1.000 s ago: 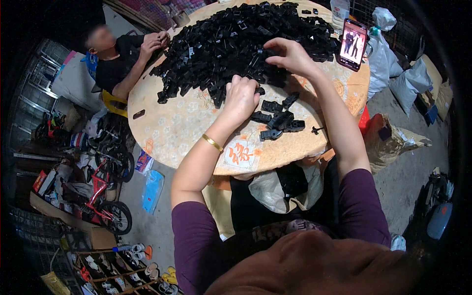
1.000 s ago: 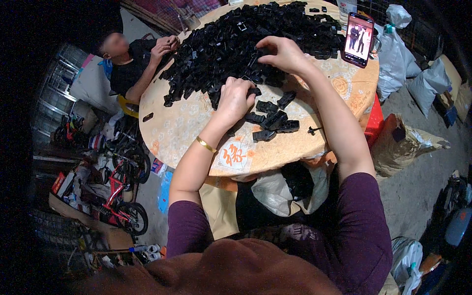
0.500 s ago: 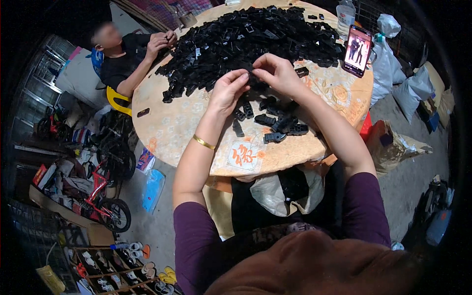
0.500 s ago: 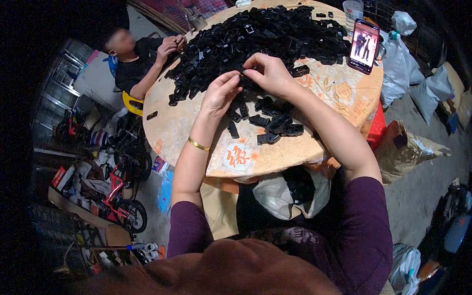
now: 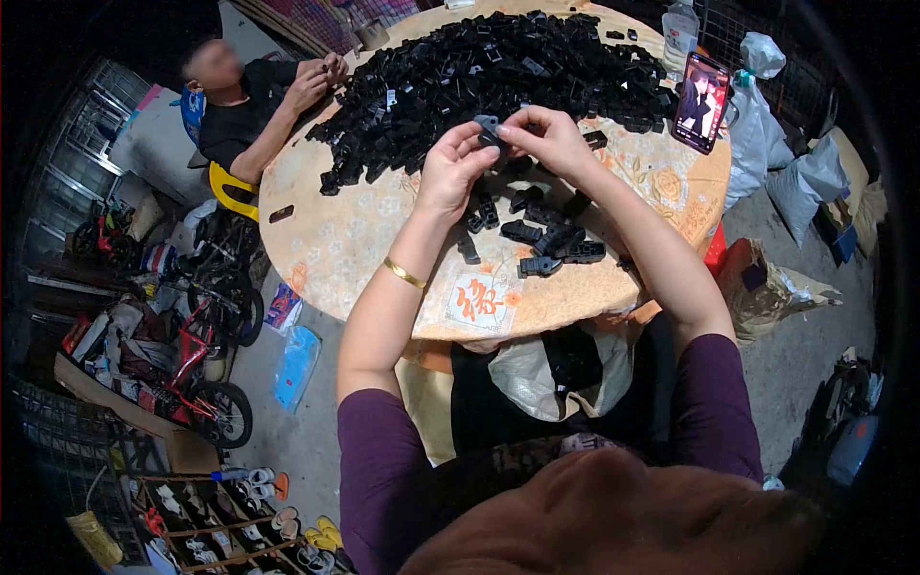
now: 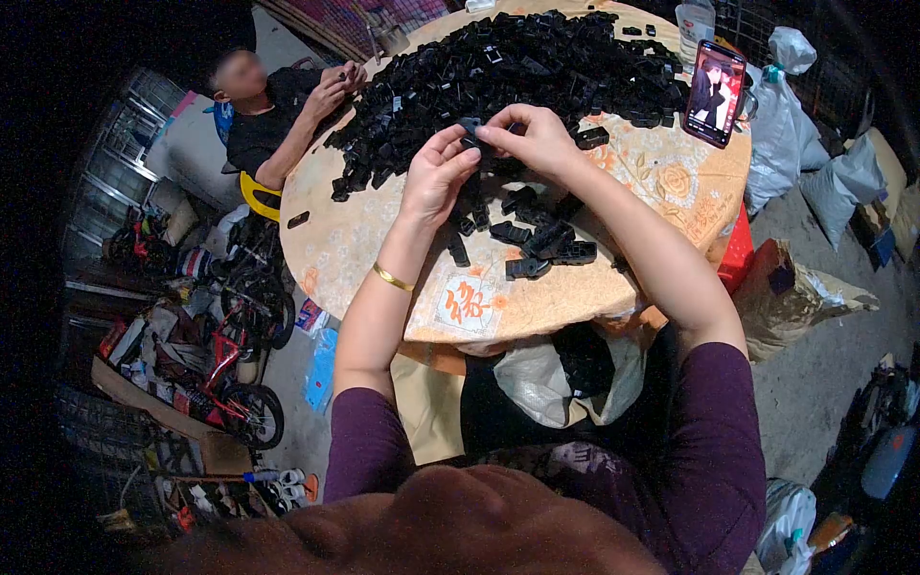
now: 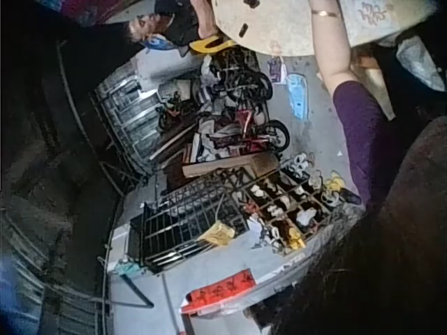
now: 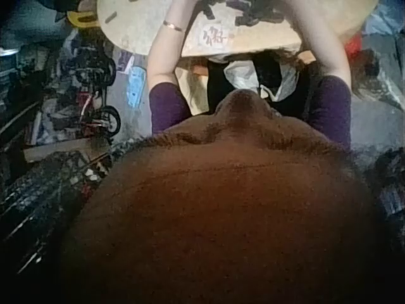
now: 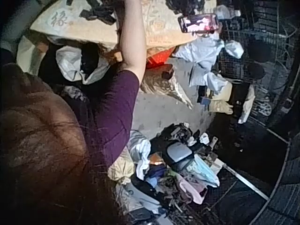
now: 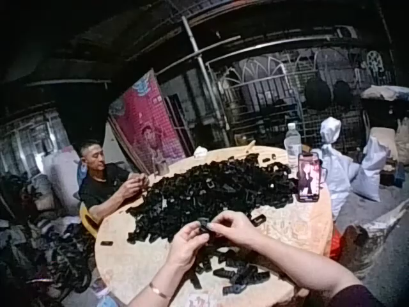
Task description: The person assembles plastic components by hand, taking pieces from a pile, fitting them together, and placing the assembled parts onto the table.
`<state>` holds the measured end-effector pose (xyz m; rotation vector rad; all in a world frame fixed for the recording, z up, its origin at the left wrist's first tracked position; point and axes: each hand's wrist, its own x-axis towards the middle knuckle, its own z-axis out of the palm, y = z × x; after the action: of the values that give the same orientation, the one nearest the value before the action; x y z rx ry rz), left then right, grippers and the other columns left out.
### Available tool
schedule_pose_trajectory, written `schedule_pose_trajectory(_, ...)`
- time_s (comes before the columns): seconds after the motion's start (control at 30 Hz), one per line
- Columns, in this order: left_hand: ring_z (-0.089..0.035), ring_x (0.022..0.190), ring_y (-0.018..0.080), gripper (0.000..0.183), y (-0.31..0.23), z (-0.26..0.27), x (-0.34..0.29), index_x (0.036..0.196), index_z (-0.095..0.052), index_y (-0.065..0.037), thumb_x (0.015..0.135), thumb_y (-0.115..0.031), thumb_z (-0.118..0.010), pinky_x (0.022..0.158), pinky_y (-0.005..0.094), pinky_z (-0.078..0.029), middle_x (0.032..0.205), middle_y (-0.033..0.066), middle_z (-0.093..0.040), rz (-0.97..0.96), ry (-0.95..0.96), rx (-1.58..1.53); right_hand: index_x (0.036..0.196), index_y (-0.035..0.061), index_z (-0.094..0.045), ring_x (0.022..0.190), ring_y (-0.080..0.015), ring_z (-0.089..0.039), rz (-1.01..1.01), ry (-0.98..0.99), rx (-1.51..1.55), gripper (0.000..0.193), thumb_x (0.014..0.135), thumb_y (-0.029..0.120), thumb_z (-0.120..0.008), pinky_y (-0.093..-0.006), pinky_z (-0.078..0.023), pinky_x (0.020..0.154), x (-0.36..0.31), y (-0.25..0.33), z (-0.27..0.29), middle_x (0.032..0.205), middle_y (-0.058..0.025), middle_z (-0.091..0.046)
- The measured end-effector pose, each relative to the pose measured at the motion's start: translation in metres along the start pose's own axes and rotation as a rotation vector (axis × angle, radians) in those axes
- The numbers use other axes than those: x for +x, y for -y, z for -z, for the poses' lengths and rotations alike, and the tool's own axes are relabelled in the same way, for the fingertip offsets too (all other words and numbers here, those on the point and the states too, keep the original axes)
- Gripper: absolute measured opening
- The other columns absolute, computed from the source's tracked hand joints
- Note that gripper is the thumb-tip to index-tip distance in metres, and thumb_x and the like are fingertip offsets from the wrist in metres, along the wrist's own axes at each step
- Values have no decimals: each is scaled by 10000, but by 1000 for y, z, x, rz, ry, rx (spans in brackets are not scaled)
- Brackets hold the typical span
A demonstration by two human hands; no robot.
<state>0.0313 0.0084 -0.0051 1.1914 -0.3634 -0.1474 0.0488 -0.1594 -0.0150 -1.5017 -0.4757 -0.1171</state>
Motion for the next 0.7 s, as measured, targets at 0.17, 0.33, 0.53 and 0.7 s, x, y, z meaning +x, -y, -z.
schedule_pose_trajectory(0.17,-563,818,116,379,-2,-2,-1,1081,-470,29,726,49,-600,719,207,-473,934,82,-573,-100,-122,92,798,-2,-599,647,-82,-558,78,-100,-177,209,732,184,-671,-227,-457,593,-3,3,-1,702,-28,-603)
schedule_pose_trajectory(0.33,-565,833,133,382,-3,0,-1,1083,-480,31,724,38,-611,735,223,-472,951,92,-578,-145,-148,160,791,12,-580,635,-60,-522,103,41,-295,140,735,110,-664,-208,-439,572,-12,15,-6,709,-4,-577)
schedule_pose_trajectory(0.53,-554,919,165,471,1,-18,-6,1159,-425,75,731,28,-617,778,238,-466,1040,155,-562,-207,-188,134,842,9,-535,694,-209,-600,512,-120,-616,244,678,114,-683,-302,-479,593,-19,17,-19,733,-110,-581)
schedule_pose_trajectory(0.7,-569,877,163,390,-2,-19,-9,1152,-414,77,784,40,-541,765,252,-479,987,149,-580,-240,-108,190,940,13,-523,810,-226,-590,420,-128,-544,379,647,154,-718,-301,-485,690,-15,16,-20,871,-108,-575)
